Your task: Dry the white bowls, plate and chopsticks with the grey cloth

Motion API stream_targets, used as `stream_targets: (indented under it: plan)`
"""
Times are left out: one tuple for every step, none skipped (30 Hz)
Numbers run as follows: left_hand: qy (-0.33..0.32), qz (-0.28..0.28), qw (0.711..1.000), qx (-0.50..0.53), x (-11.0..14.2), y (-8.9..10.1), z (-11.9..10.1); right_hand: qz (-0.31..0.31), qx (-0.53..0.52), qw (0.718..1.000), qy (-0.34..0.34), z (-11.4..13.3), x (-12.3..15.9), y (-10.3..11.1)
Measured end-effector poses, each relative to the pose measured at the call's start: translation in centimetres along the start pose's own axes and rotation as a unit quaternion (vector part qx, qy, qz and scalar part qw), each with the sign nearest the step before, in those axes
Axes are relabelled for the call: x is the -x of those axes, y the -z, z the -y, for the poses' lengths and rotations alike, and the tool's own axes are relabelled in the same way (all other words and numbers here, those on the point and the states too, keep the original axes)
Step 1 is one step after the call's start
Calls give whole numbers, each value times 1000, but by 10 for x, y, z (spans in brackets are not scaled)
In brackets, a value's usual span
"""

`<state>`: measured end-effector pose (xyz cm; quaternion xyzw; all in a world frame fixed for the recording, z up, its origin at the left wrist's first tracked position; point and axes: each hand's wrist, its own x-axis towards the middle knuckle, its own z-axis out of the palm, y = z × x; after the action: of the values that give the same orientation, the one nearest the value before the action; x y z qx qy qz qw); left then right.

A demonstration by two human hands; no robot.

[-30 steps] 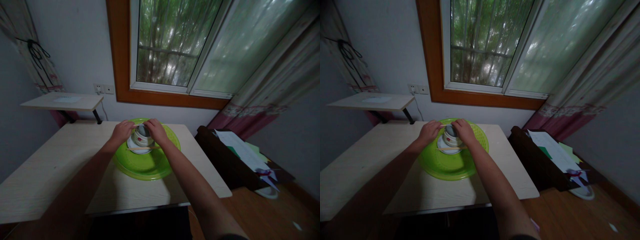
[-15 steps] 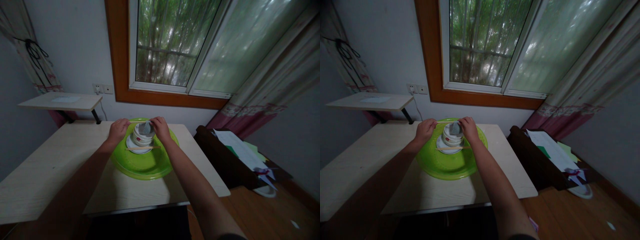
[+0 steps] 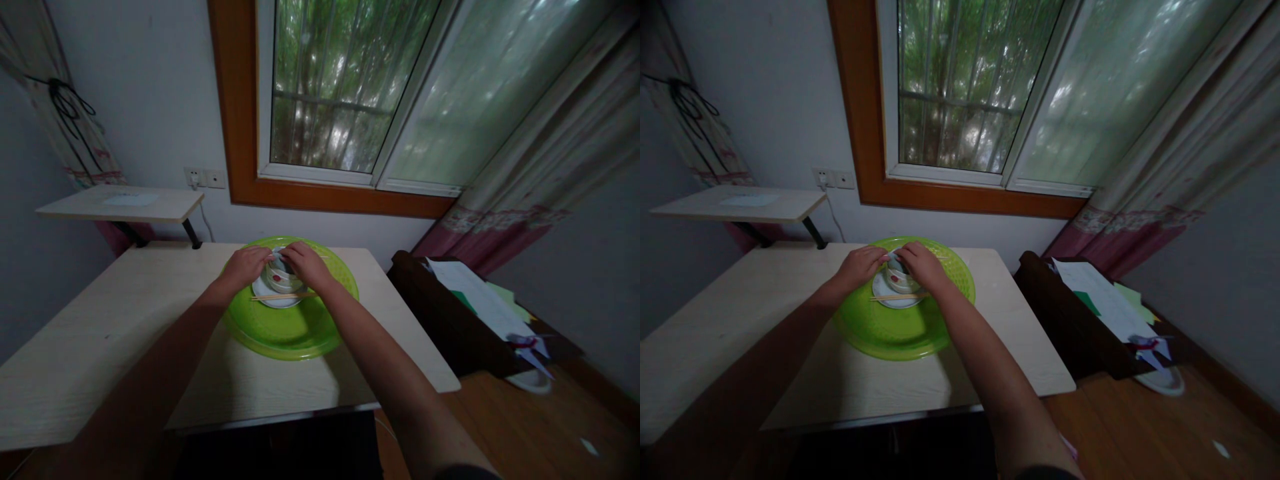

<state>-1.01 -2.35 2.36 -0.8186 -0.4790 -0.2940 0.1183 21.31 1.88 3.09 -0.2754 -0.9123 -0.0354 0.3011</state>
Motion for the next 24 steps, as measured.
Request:
stream_targets:
  plan:
    - [9, -8, 1000, 7, 0, 1, 0, -2, 3, 1000, -3, -2, 0, 0]
    - [21, -19, 999, 16, 0, 3, -1, -8, 6, 1000, -8, -5, 1, 0]
    - [36, -34, 998, 27, 0, 6, -1, -17, 9, 1000, -16, -8, 1, 0]
    - [55, -49, 996, 40, 1, 8, -1, -27, 11, 999, -24, -12, 2, 1]
    - [77, -65, 993, 56, 2, 10, -1, -38, 11, 999, -35, -16, 3, 3]
    - [100, -79, 989, 75, 2, 12, -1, -50, 10, 998, -47, -21, 4, 4]
    - [122, -91, 983, 98, 3, 14, -1, -60, 8, 996, -60, -25, 5, 6]
    - [142, -104, 977, 124, 4, 16, 0, -71, 4, 995, -73, -30, 7, 8]
    - [158, -119, 968, 153, 4, 17, 0, -81, 0, 993, -85, -34, 8, 10]
    - [170, -135, 959, 181, 4, 17, 1, -92, -3, 991, -97, -39, 9, 11]
    - [179, -152, 950, 205, 4, 18, 3, -104, -4, 989, -109, -43, 10, 11]
    - [187, -170, 941, 226, 4, 18, 4, -115, -4, 986, -122, -46, 11, 12]
    - [195, -188, 932, 241, 4, 18, 5, -128, -2, 982, -138, -50, 12, 12]
    - [204, -205, 923, 253, 4, 18, 6, -141, 1, 978, -156, -53, 13, 11]
    - [212, -221, 915, 261, 4, 18, 7, -153, 5, 972, -176, -56, 13, 10]
    - [220, -233, 909, 266, 4, 19, 7, -166, 8, 967, -196, -58, 14, 9]
    - [226, -242, 904, 270, 4, 19, 7, -178, 9, 960, -214, -60, 15, 8]
    - [231, -247, 900, 274, 4, 19, 7, -190, 8, 955, -230, -62, 15, 7]
    - [235, -249, 898, 277, 4, 20, 6, -201, 5, 949, -242, -63, 16, 7]
    - [238, -250, 895, 283, 4, 20, 5, -212, 2, 944, -252, -63, 16, 6]
    - [240, -252, 892, 290, 4, 20, 5, -221, 0, 940, -260, -64, 16, 5]
    - [242, -258, 886, 300, 4, 20, 4, -228, -2, 937, -267, -63, 16, 5]
    - [245, -268, 878, 311, 4, 20, 4, -234, -2, 933, -273, -63, 16, 4]
    - [248, -282, 869, 322, 4, 20, 4, -239, -4, 930, -278, -62, 16, 4]
